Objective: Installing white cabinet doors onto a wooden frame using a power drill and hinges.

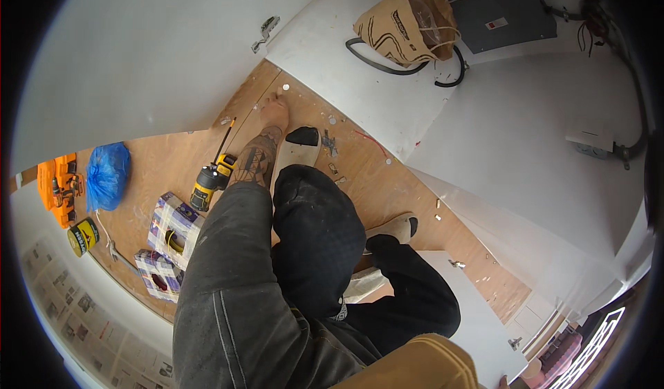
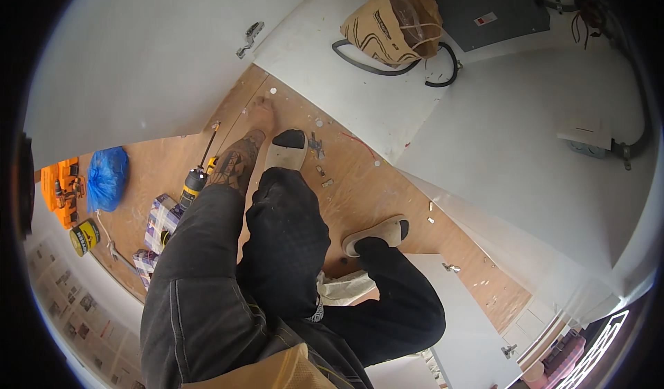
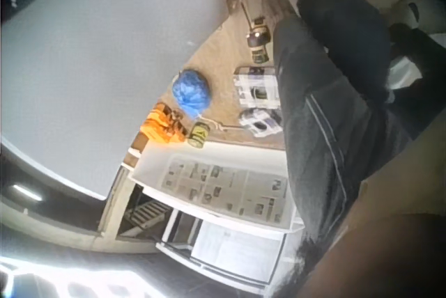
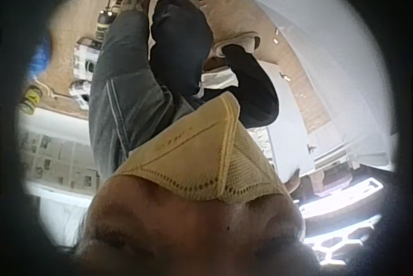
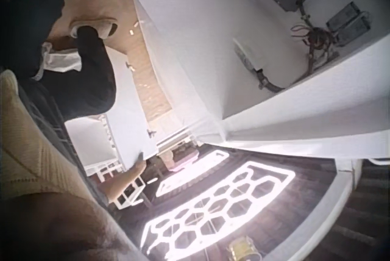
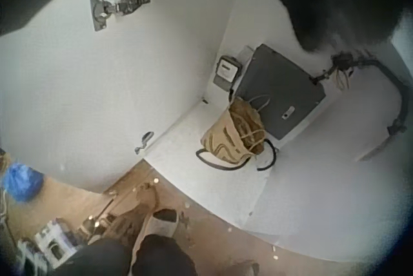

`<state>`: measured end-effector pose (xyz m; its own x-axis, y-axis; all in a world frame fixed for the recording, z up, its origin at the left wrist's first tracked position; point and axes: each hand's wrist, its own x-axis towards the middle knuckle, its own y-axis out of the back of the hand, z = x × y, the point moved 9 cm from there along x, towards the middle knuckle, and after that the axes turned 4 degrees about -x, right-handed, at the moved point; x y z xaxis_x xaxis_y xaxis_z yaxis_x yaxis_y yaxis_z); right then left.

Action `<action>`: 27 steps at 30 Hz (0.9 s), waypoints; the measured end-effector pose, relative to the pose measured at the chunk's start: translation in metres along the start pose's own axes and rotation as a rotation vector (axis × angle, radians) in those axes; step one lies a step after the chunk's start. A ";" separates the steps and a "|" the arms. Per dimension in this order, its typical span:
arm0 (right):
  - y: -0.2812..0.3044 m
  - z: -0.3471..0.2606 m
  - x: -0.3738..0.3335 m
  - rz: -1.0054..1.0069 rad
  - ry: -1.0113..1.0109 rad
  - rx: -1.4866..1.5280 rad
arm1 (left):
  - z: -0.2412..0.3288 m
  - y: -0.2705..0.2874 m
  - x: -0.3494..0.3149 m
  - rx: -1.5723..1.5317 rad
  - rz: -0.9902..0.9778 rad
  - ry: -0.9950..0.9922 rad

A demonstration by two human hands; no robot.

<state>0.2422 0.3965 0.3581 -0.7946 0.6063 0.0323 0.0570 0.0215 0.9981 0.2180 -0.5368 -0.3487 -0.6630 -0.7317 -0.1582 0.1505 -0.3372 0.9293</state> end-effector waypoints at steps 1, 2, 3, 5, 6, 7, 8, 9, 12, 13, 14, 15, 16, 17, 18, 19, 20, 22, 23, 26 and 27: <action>-0.001 -0.003 -0.001 -0.003 0.000 -0.006 | 0.000 -0.003 0.000 0.002 -0.006 -0.005; 0.004 -0.003 -0.001 -0.002 -0.005 -0.013 | 0.006 -0.006 -0.003 0.013 0.004 -0.017; 0.005 -0.002 0.001 -0.003 -0.008 -0.011 | 0.011 -0.006 -0.005 0.027 0.017 -0.032; 0.015 0.003 0.010 -0.020 -0.003 -0.002 | 0.025 -0.006 -0.005 -0.079 -0.026 -0.063; 0.020 0.004 0.017 -0.028 0.004 -0.001 | 0.034 -0.005 -0.005 -0.181 -0.067 -0.075; 0.022 0.008 0.022 -0.041 0.006 0.012 | 0.048 -0.003 0.000 -0.185 -0.083 -0.115; 0.019 0.003 0.035 -0.069 0.021 0.015 | 0.069 0.008 0.005 -0.306 -0.109 -0.296; 0.014 -0.001 0.047 -0.097 0.038 0.036 | 0.095 0.024 0.006 -0.428 -0.132 -0.477; 0.026 0.039 0.072 -0.086 0.114 0.053 | 0.228 0.038 -0.029 -0.401 -0.640 -0.709; 0.025 0.048 0.078 -0.079 0.132 0.078 | 0.265 0.050 -0.040 -0.406 -0.639 -0.927; 0.028 0.063 0.078 -0.071 0.112 0.084 | 0.293 0.051 -0.046 -0.401 -0.644 -0.950; 0.022 0.066 0.079 -0.087 0.079 0.129 | 0.323 0.052 -0.064 -0.273 -0.725 -1.056; 0.020 0.069 0.075 -0.095 0.045 0.175 | 0.347 0.047 -0.078 -0.144 -0.800 -1.164; 0.020 0.071 0.072 -0.099 0.046 0.211 | 0.368 0.038 -0.085 -0.140 -0.799 -1.178; 0.016 0.064 0.070 -0.098 0.049 0.223 | 0.376 0.020 -0.088 -0.134 -0.748 -1.192; 0.014 0.055 0.066 -0.108 0.041 0.219 | 0.386 -0.001 -0.093 -0.133 -0.705 -1.210; 0.014 0.045 0.064 -0.114 0.041 0.209 | 0.393 -0.022 -0.102 -0.143 -0.701 -1.211; 0.019 0.051 0.062 -0.097 0.067 0.183 | 0.394 -0.072 -0.104 -0.187 -0.754 -0.850; 0.021 0.053 0.063 -0.095 0.093 0.167 | 0.397 -0.088 -0.109 -0.207 -0.747 -0.841; 0.012 0.040 0.052 -0.106 0.063 0.242 | 0.394 -0.107 -0.125 -0.312 -0.526 -0.887; 0.015 0.034 0.045 -0.096 0.068 0.228 | 0.401 -0.118 -0.131 -0.315 -0.508 -0.872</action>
<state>0.2274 0.4510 0.3730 -0.8415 0.5379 -0.0506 0.1085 0.2599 0.9595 -0.0071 -0.1633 -0.3038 -0.9800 0.1754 -0.0936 -0.1921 -0.7144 0.6729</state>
